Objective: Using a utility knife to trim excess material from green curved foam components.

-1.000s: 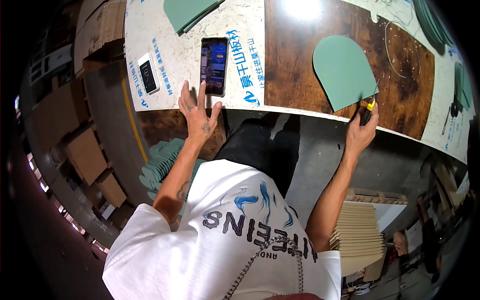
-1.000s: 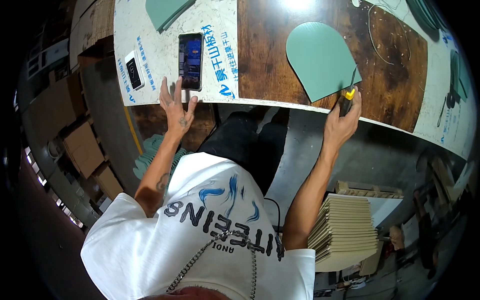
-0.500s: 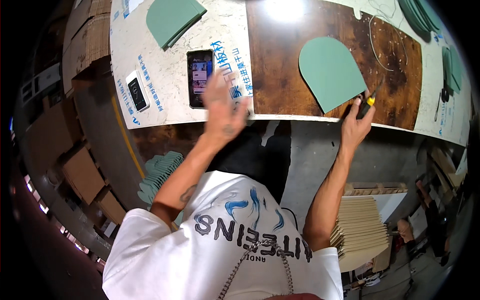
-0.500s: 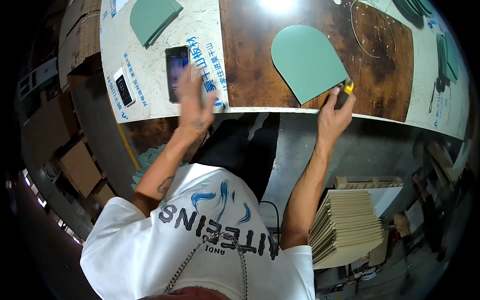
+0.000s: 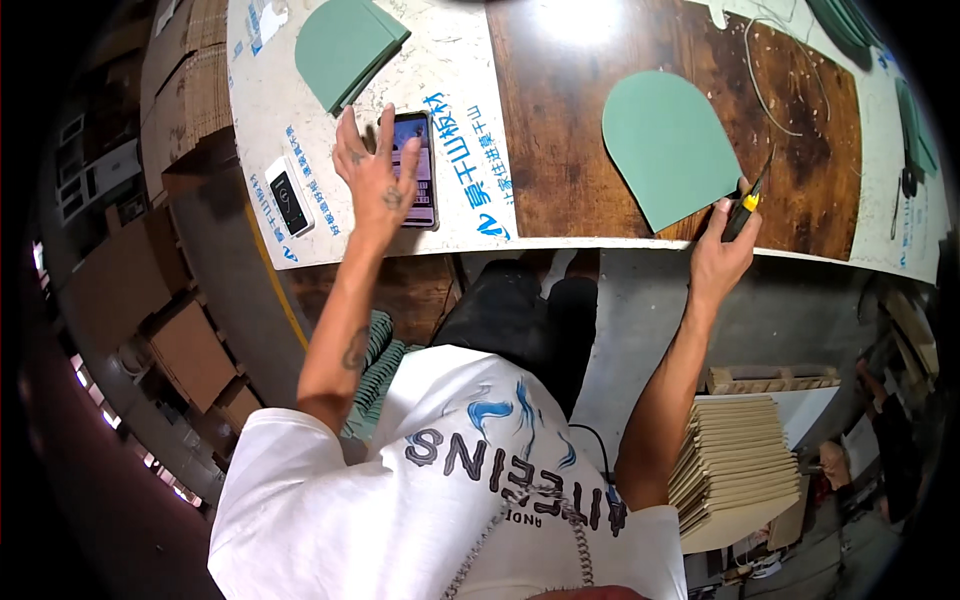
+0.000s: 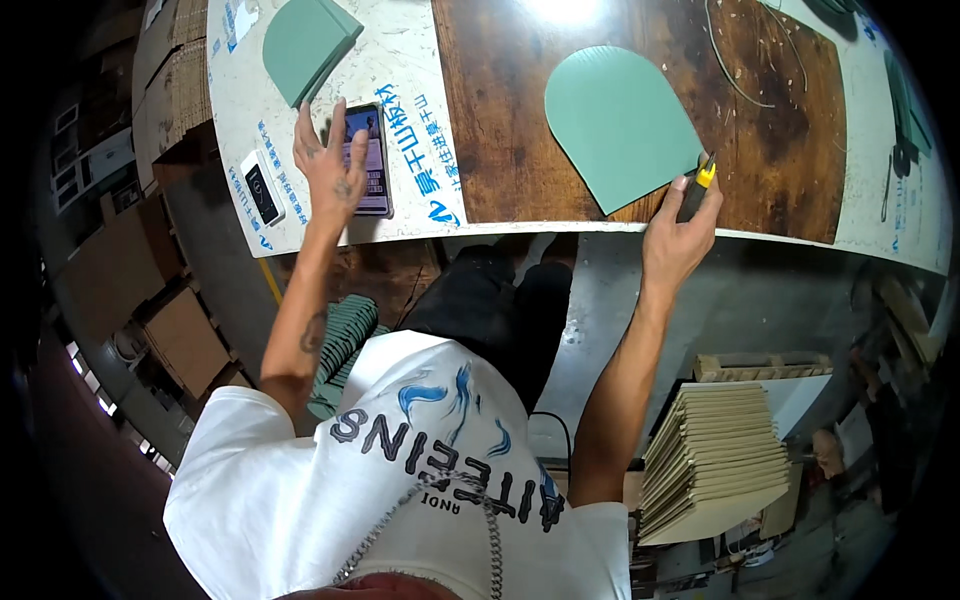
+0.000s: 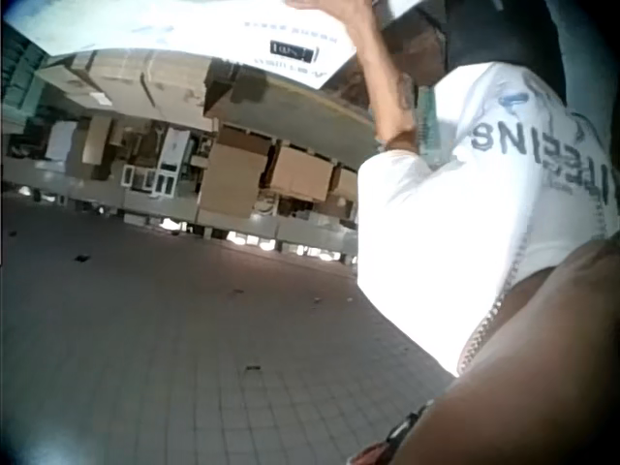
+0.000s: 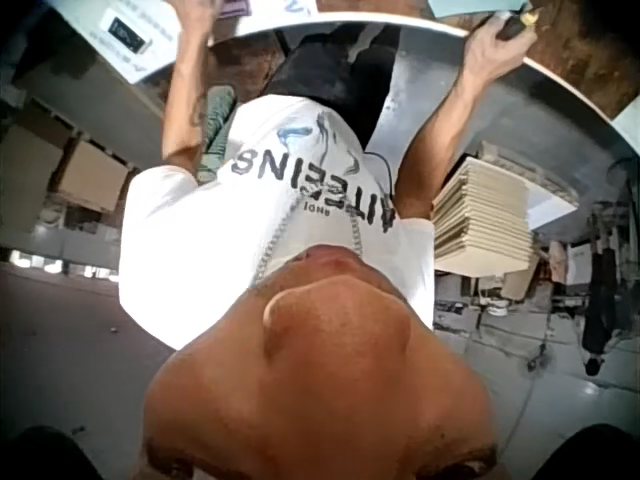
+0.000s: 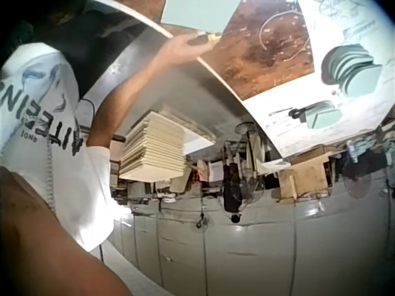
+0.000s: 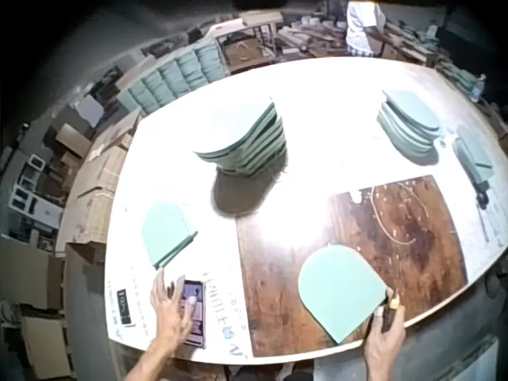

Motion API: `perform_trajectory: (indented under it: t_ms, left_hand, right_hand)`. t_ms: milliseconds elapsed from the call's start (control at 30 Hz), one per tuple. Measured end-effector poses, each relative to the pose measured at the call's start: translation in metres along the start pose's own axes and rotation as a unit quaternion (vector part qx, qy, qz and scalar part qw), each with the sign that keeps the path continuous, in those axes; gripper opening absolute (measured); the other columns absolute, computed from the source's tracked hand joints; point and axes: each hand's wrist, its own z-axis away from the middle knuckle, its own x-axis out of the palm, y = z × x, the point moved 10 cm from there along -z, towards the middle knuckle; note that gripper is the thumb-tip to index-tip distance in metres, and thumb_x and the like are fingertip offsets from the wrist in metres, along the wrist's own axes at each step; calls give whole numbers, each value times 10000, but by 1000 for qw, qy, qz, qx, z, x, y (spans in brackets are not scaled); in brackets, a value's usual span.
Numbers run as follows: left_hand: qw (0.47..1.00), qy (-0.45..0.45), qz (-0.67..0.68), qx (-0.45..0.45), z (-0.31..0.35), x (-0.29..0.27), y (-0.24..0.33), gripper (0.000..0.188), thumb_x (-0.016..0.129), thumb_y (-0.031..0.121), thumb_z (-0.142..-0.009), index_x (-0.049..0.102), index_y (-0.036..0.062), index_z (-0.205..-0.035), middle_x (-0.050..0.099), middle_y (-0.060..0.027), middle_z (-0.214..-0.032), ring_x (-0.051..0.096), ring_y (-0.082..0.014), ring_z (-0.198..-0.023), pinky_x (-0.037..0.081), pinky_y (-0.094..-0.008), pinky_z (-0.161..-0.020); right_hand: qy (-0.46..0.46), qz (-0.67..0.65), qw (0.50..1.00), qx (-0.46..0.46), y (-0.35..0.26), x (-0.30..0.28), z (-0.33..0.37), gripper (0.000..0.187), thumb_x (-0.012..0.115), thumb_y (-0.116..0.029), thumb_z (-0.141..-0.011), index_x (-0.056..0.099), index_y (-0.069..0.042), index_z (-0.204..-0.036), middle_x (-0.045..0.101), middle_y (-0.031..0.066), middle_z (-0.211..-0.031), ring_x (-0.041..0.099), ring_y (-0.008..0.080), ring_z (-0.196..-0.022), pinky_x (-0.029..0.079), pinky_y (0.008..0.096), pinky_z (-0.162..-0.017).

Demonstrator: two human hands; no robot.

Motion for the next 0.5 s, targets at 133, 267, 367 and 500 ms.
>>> perform_trajectory:
  t_ms: [133, 267, 367, 500]
  left_hand:
    - [996, -68, -2, 54, 15, 9, -14, 445, 532, 415, -1001, 619, 168, -1361, 246, -253, -1576, 215, -464, -1446, 115, -625, -1156]
    - [996, -45, 55, 49, 26, 2, -11, 408, 562, 391, -993, 659, 148, -1306, 244, -238, -1575, 220, -447, -1445, 133, -597, -1161]
    - [997, -28, 67, 35, 25, -3, -10, 378, 596, 353, -982, 665, 147, -1291, 271, -237, -1555, 236, -443, -1435, 150, -575, -1163]
    - [996, -35, 64, 42, 22, -1, -8, 394, 598, 368, -979, 658, 155, -1305, 253, -241, -1562, 226, -448, -1440, 136, -585, -1163]
  right_hand:
    - [-19, -3, 999, 31, 3, 1, 3, 327, 574, -190, -1009, 574, -24, -1291, 675, 168, -1100, 641, 281, -979, 477, 369, -881]
    - [-10, -10, 1000, 16, 3, 0, 2, 336, 572, -198, -1010, 569, -25, -1299, 678, 164, -1109, 643, 289, -991, 475, 371, -892]
    - [-18, -12, 999, 24, 5, 2, 4, 346, 573, -206, -1010, 562, -20, -1302, 663, 172, -1181, 636, 310, -1058, 465, 376, -929]
    - [57, 72, 989, -114, -15, -5, 5, 411, 574, -232, -1013, 525, -12, -1356, 588, 208, -1350, 565, 359, -1246, 419, 396, -1037]
